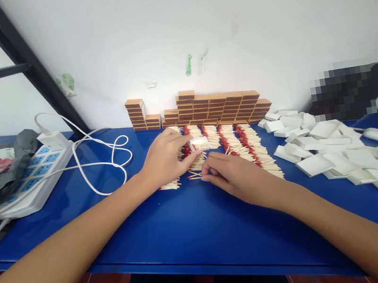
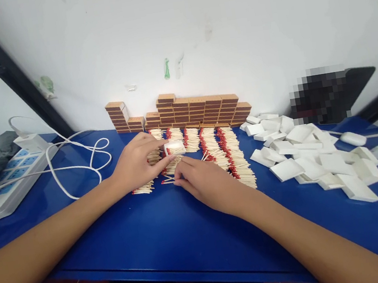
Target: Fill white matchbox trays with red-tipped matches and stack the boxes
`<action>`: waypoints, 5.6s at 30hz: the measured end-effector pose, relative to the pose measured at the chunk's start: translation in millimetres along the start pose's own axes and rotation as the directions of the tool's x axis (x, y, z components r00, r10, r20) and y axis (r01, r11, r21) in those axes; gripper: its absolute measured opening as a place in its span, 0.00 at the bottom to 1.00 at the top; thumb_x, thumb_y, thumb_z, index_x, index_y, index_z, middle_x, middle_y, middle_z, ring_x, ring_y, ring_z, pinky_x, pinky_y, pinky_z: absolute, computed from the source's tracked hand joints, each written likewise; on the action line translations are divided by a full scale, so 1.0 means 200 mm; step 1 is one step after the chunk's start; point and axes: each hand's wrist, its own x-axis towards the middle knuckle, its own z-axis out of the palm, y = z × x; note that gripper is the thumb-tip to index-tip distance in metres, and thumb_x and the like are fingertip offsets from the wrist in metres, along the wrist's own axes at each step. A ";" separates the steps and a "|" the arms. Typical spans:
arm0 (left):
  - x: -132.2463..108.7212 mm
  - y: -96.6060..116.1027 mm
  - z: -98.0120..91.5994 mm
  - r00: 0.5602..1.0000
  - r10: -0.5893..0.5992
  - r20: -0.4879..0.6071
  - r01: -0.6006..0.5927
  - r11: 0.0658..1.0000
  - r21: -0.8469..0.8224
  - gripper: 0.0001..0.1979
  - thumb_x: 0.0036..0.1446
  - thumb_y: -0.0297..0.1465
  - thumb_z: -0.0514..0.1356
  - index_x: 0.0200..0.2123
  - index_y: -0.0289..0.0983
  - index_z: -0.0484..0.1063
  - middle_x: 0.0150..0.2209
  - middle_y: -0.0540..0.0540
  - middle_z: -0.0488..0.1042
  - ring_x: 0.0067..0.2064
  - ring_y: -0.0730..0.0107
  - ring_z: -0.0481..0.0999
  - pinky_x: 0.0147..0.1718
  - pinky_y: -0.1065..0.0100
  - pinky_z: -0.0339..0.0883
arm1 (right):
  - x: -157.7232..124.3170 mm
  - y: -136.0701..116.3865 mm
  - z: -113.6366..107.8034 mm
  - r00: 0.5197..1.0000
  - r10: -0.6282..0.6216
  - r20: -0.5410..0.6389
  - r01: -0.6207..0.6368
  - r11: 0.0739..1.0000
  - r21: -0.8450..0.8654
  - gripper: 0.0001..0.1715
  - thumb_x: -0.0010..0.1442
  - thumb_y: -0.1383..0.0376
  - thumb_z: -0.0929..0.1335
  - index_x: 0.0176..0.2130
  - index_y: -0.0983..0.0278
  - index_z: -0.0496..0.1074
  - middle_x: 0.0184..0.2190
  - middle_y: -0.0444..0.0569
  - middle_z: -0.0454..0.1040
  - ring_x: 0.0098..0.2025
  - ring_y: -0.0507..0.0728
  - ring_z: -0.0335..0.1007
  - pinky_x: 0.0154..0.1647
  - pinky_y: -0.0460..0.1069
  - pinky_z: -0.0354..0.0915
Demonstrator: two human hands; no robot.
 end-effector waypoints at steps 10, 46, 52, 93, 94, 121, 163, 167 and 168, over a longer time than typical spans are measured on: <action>0.00 0.01 0.00 1.000 0.016 -0.006 -0.016 1.000 -0.001 0.17 0.67 0.43 0.64 0.45 0.33 0.81 0.34 0.42 0.80 0.42 0.55 0.77 0.44 0.55 0.74 | 0.02 -0.02 0.05 0.999 0.033 -0.042 -0.035 0.998 -0.045 0.01 0.72 0.65 0.67 0.44 0.61 0.69 0.40 0.48 0.74 0.37 0.56 0.71 0.38 0.51 0.64; 0.00 0.01 0.01 1.000 0.017 -0.009 -0.017 1.000 0.004 0.18 0.68 0.44 0.64 0.45 0.34 0.81 0.32 0.43 0.79 0.40 0.57 0.76 0.43 0.57 0.73 | 0.04 0.00 0.07 0.999 0.015 -0.038 -0.013 0.999 0.031 0.02 0.72 0.68 0.67 0.44 0.62 0.71 0.36 0.46 0.74 0.34 0.55 0.69 0.37 0.50 0.62; 0.00 0.01 0.01 1.000 0.007 -0.002 -0.007 1.000 0.012 0.16 0.67 0.43 0.65 0.43 0.35 0.82 0.34 0.42 0.80 0.41 0.57 0.76 0.43 0.57 0.73 | 0.03 -0.02 0.05 0.995 0.081 0.063 -0.083 0.996 0.029 0.05 0.74 0.68 0.64 0.42 0.61 0.68 0.44 0.50 0.76 0.41 0.57 0.73 0.42 0.53 0.65; 0.00 0.03 -0.01 0.994 -0.075 -0.082 0.073 0.997 -0.026 0.20 0.66 0.46 0.66 0.50 0.36 0.82 0.40 0.41 0.83 0.45 0.56 0.78 0.47 0.55 0.74 | 0.01 0.08 -0.06 0.961 -0.012 -0.278 0.001 0.999 -0.040 0.06 0.73 0.62 0.65 0.42 0.60 0.71 0.33 0.46 0.71 0.31 0.55 0.66 0.34 0.50 0.60; 0.00 0.02 -0.01 0.992 -0.088 -0.095 0.087 0.996 -0.016 0.19 0.66 0.45 0.66 0.50 0.37 0.81 0.41 0.41 0.83 0.46 0.56 0.78 0.48 0.54 0.74 | 0.01 0.07 -0.05 0.968 -0.023 -0.249 0.013 0.999 -0.043 0.05 0.72 0.63 0.66 0.42 0.60 0.71 0.33 0.47 0.72 0.33 0.55 0.67 0.35 0.50 0.61; 0.00 0.02 0.00 0.998 -0.052 -0.044 0.053 0.999 0.007 0.17 0.66 0.44 0.66 0.48 0.37 0.81 0.40 0.42 0.83 0.45 0.55 0.78 0.47 0.55 0.74 | 0.01 0.07 0.03 0.999 -0.017 -0.045 0.017 1.000 -0.019 0.06 0.71 0.69 0.65 0.39 0.61 0.69 0.36 0.47 0.73 0.34 0.55 0.68 0.36 0.50 0.61; 0.00 0.01 0.00 0.999 -0.012 0.032 0.013 1.000 -0.010 0.20 0.67 0.47 0.64 0.46 0.34 0.82 0.34 0.42 0.81 0.41 0.56 0.76 0.44 0.56 0.72 | 0.00 0.16 -0.12 0.980 -0.025 -0.198 0.021 1.000 -0.022 0.06 0.73 0.63 0.67 0.40 0.60 0.70 0.30 0.44 0.69 0.30 0.54 0.63 0.32 0.49 0.58; -0.01 0.01 0.01 0.998 0.017 0.053 -0.014 0.999 -0.043 0.22 0.66 0.47 0.66 0.49 0.34 0.81 0.36 0.41 0.81 0.42 0.57 0.76 0.44 0.57 0.72 | 0.01 0.20 -0.15 0.961 -0.001 -0.278 -0.018 0.998 -0.065 0.06 0.71 0.64 0.68 0.39 0.60 0.71 0.27 0.43 0.67 0.29 0.55 0.62 0.31 0.50 0.58; -0.01 0.01 0.01 0.998 0.027 0.063 -0.024 0.998 -0.056 0.21 0.66 0.47 0.66 0.49 0.34 0.81 0.37 0.41 0.82 0.42 0.57 0.77 0.44 0.57 0.72 | 0.01 0.21 -0.15 0.957 0.002 -0.291 -0.025 0.997 -0.076 0.06 0.71 0.64 0.68 0.39 0.60 0.71 0.27 0.43 0.67 0.29 0.55 0.63 0.31 0.50 0.59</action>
